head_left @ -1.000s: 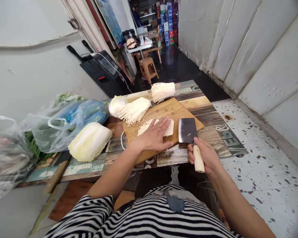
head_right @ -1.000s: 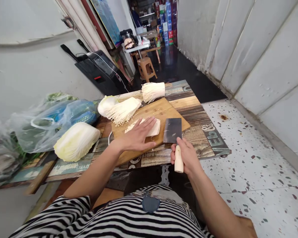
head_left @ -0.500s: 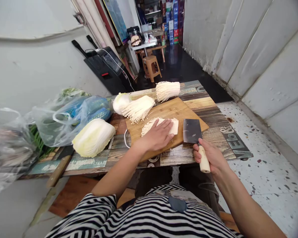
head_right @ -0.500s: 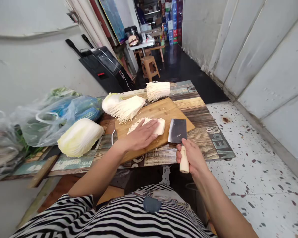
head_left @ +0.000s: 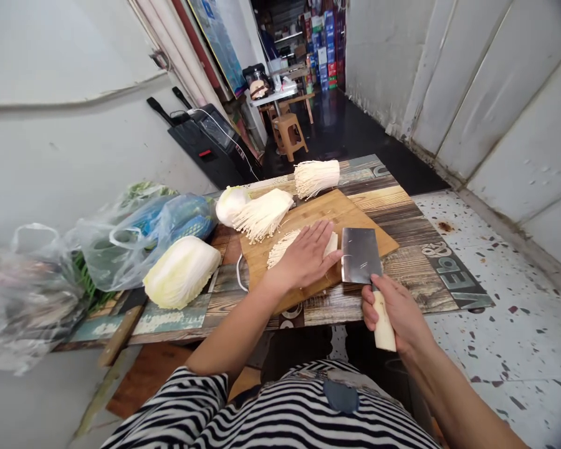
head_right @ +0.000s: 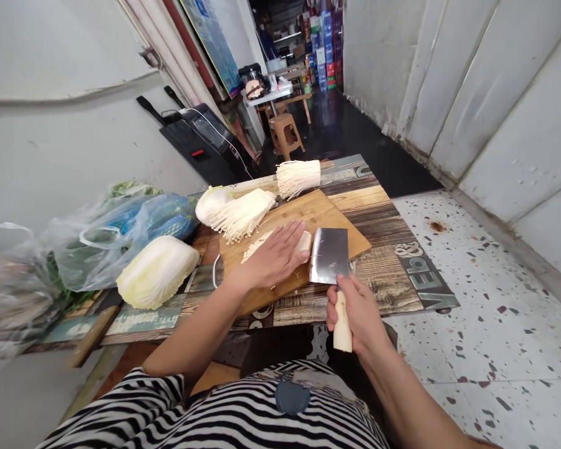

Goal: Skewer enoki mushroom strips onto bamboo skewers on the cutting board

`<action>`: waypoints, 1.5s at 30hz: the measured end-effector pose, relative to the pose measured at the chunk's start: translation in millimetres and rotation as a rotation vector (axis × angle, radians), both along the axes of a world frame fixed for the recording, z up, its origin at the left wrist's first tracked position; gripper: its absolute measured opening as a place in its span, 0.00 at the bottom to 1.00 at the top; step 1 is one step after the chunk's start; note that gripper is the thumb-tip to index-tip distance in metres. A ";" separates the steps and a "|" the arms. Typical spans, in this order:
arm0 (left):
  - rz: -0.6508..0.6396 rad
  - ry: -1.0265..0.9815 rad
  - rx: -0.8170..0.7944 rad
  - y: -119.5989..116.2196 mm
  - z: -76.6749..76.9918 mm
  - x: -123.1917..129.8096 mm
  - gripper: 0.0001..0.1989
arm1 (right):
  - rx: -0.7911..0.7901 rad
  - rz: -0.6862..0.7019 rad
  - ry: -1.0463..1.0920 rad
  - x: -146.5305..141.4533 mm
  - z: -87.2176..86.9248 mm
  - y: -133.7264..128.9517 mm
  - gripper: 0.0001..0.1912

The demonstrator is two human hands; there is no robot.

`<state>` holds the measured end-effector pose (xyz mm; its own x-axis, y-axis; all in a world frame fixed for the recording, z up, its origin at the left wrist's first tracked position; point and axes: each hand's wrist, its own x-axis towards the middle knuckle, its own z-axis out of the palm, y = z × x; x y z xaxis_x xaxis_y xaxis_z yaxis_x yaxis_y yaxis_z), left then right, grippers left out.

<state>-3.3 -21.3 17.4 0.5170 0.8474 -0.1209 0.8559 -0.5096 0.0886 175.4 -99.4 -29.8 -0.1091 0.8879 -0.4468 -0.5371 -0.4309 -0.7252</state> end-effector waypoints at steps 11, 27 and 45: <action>0.006 0.023 -0.011 2.1 -16.4 -0.8 0.37 | -0.044 0.027 0.049 -3.7 3.1 -0.5 0.22; 0.001 0.008 0.021 0.2 -22.1 -1.3 0.39 | -0.058 0.028 0.031 -9.4 1.1 -1.4 0.22; 0.020 0.018 0.024 -2.2 -22.3 0.6 0.38 | -0.027 0.035 -0.055 -14.5 -5.1 -7.1 0.20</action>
